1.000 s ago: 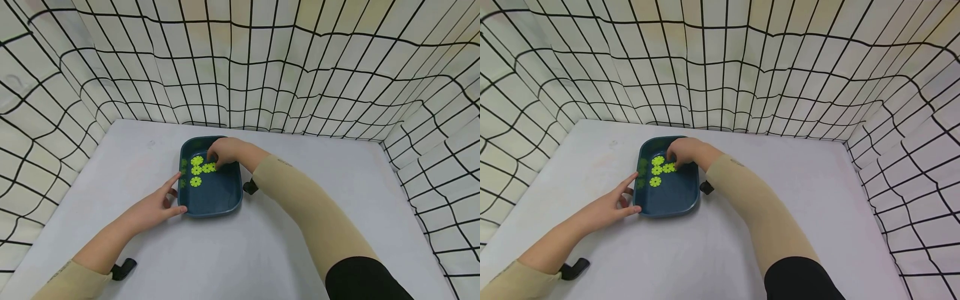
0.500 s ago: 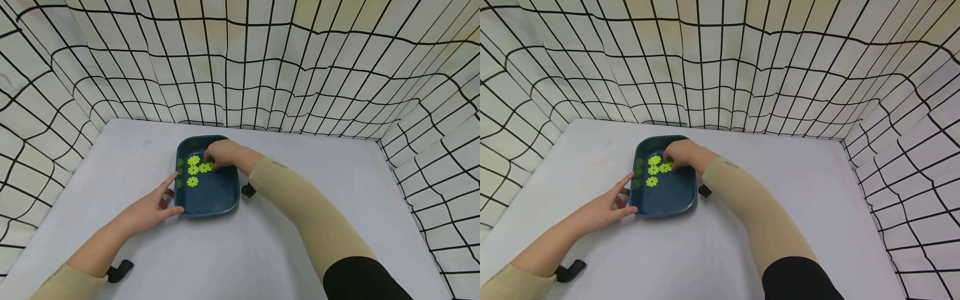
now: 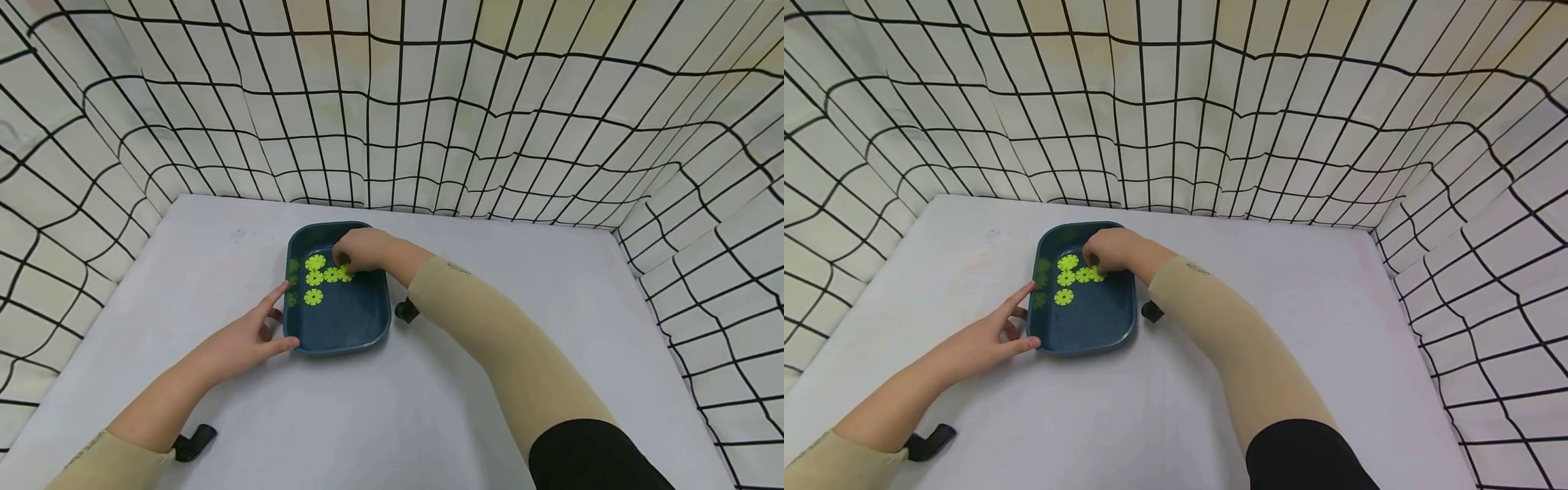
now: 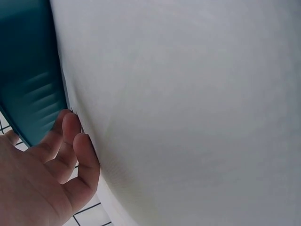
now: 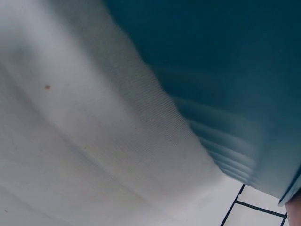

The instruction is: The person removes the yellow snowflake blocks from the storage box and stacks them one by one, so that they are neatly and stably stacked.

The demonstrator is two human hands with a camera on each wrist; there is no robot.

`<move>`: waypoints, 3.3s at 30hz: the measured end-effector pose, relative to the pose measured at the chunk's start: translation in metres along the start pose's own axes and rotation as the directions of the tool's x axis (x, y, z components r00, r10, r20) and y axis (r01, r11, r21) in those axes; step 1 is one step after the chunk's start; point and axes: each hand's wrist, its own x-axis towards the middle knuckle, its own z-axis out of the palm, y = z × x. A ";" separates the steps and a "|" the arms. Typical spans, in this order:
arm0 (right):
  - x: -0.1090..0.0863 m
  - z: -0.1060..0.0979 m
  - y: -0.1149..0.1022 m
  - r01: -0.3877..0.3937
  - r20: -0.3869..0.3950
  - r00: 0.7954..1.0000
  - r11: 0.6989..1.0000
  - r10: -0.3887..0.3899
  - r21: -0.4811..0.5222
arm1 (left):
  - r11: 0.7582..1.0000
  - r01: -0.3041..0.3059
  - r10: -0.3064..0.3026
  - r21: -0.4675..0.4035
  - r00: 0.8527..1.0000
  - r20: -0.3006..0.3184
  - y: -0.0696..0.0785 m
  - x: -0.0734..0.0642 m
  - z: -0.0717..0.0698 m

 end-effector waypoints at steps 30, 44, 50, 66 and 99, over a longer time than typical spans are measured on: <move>-0.057 -0.039 0.019 0.006 -0.176 0.979 0.855 0.100 0.518 | 1.000 0.009 -0.009 -0.014 1.000 0.017 0.000 0.003 0.001; -0.100 -0.030 0.037 -0.073 -0.172 0.962 0.807 0.212 0.586 | 1.000 0.002 -0.002 -0.012 1.000 0.011 -0.001 0.002 0.002; -0.119 -0.019 0.048 -0.124 -0.139 0.960 0.817 0.242 0.563 | 1.000 -0.002 0.002 -0.007 1.000 0.010 -0.002 0.003 0.001; -0.171 0.039 0.073 -0.200 -0.052 0.954 0.757 0.295 0.622 | 1.000 -0.002 0.002 -0.006 1.000 0.008 0.002 0.000 0.001; -0.179 0.076 0.079 -0.225 -0.032 0.943 0.707 0.330 0.670 | 1.000 0.000 0.000 -0.012 1.000 0.006 -0.002 0.003 0.004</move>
